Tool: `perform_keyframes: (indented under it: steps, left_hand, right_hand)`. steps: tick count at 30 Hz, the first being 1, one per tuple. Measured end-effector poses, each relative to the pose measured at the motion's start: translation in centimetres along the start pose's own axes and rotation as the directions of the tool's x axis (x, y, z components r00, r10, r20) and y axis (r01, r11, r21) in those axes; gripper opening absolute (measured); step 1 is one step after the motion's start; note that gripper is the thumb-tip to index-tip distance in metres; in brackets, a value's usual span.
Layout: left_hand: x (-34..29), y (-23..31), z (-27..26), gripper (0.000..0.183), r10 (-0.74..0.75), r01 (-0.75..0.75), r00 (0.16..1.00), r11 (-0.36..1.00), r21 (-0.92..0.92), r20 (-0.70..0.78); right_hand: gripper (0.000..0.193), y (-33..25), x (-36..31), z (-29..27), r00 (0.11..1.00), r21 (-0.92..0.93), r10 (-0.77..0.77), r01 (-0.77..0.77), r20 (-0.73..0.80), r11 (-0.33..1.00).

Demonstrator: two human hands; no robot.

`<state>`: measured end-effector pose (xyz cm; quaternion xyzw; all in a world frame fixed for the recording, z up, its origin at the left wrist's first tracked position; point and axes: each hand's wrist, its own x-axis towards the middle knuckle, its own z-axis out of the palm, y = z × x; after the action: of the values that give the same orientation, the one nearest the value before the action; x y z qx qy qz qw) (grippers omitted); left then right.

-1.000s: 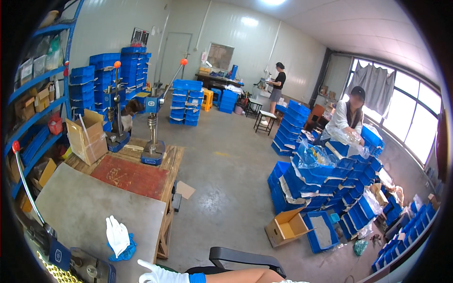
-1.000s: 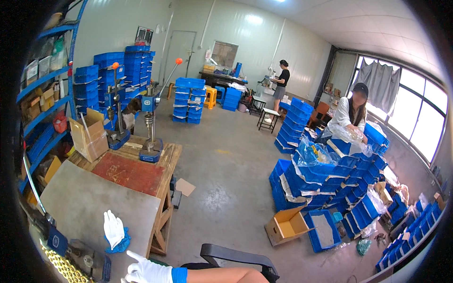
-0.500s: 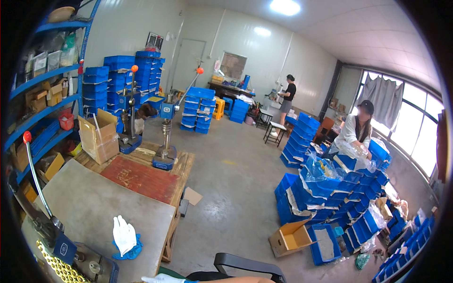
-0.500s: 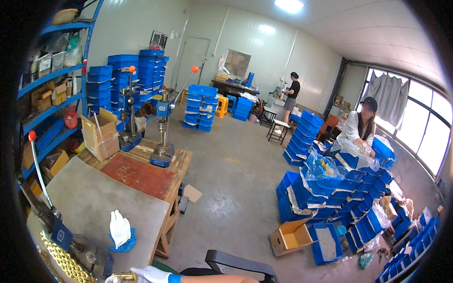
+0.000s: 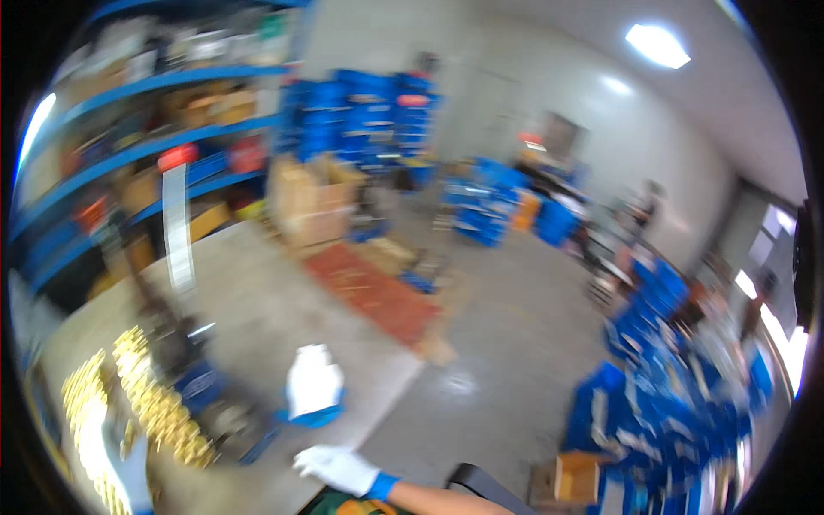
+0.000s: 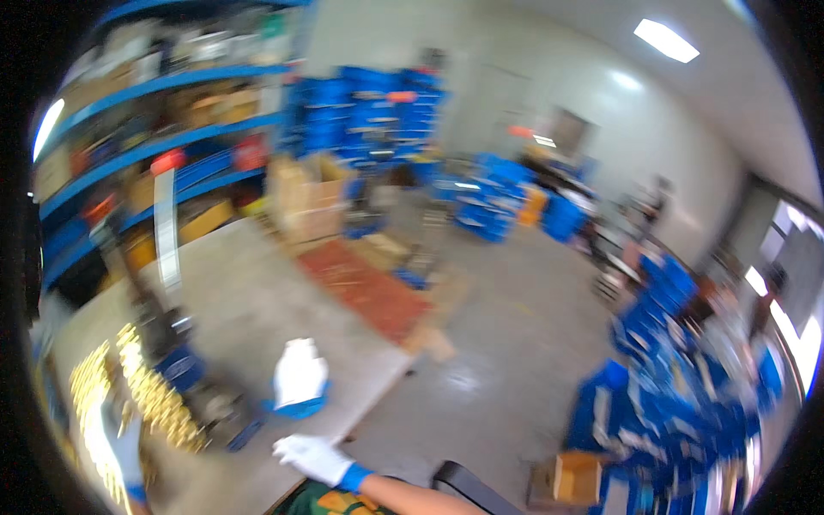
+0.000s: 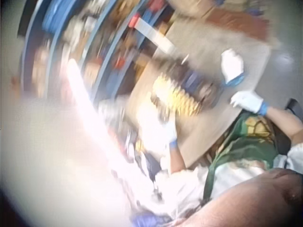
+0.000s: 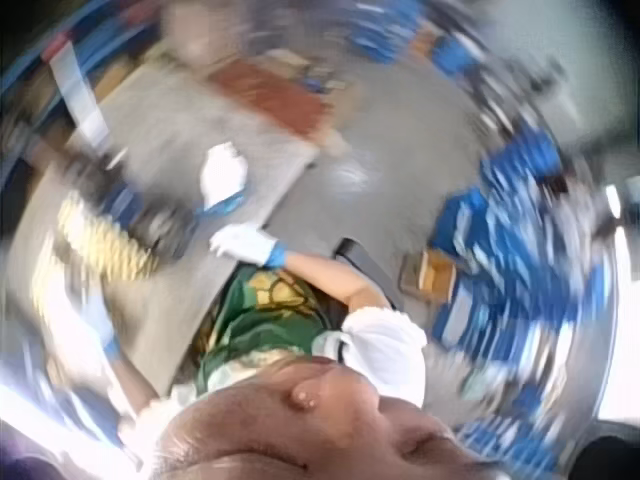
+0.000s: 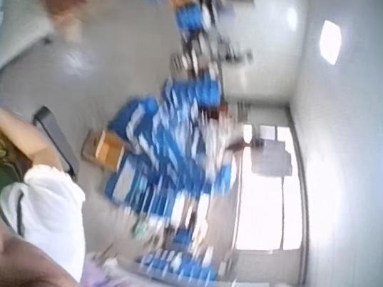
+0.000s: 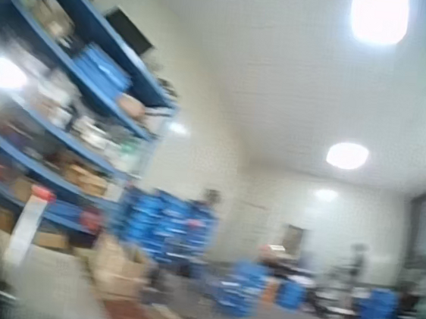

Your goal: The person assembles metal components by inserting small parts into brass cylinders, pressing them together using a manual press machine, and arranging the assembled pieces on the table.

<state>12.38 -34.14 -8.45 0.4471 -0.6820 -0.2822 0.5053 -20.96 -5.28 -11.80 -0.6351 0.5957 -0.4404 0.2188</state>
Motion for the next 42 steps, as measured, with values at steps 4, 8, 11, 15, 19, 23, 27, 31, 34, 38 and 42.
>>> perform_keyframes:
  steps: [4,8,11,15,19,23,27,31,34,38,42]
  left_hand:
    - [5.5,12.2,1.4,0.067,-0.079,0.056,0.993,0.970,0.237,0.092]
    - [12.0,8.3,-0.6,0.071,0.091,-0.048,0.991,0.923,0.383,-0.097]
    - [13.6,5.5,-2.8,0.070,0.069,-0.033,0.996,0.889,0.456,-0.063]
    - [14.9,1.9,-0.4,0.069,0.150,-0.190,0.982,0.722,0.665,0.119]
    - [15.7,0.8,2.9,0.068,-0.008,-0.188,0.969,0.615,0.765,0.245]
    - [15.5,-0.5,3.4,0.068,-0.012,-0.221,0.959,0.597,0.771,0.285]
    - [14.7,-1.8,2.6,0.059,0.102,-0.145,0.989,0.661,0.736,0.103]
    - [9.4,7.1,4.3,0.072,0.140,-0.176,0.984,0.875,0.452,0.111]
    - [4.2,17.4,3.3,0.066,0.212,-0.337,0.912,0.877,0.344,0.352]
    - [-1.0,30.3,1.1,0.035,0.540,-0.791,0.471,0.608,0.064,0.697]
    - [-5.6,41.1,5.7,0.022,0.777,-0.964,0.184,0.262,-0.044,0.603]
  right_hand:
    - [0.025,-0.7,2.1,-4.4,0.946,-0.387,0.302,-0.325,-0.121,0.863]
    - [0.023,4.1,1.5,-2.7,0.841,0.137,0.360,-0.333,-0.405,0.933]
    - [0.025,1.4,2.3,-1.8,0.920,-0.062,0.196,-0.230,-0.339,0.971]
    - [0.020,1.3,2.0,-2.5,0.933,-0.108,0.203,-0.244,-0.298,0.964]
    - [0.018,1.3,1.9,-3.0,0.943,-0.223,0.160,-0.229,-0.291,0.947]
    - [0.015,0.5,2.5,-2.8,0.950,-0.260,0.095,-0.176,-0.298,0.949]
    - [0.014,0.4,3.0,-1.9,0.935,-0.234,0.048,-0.137,-0.351,0.962]
    - [0.011,1.9,1.9,-3.3,0.932,-0.293,0.029,-0.143,-0.361,0.945]
    - [0.009,1.2,2.8,-3.0,0.937,-0.210,0.068,-0.146,-0.342,0.967]
    - [0.013,2.3,3.8,-0.5,0.943,-0.004,0.140,-0.148,-0.301,0.989]
    - [0.017,0.6,1.6,-5.1,0.856,0.395,0.451,-0.334,-0.253,0.856]
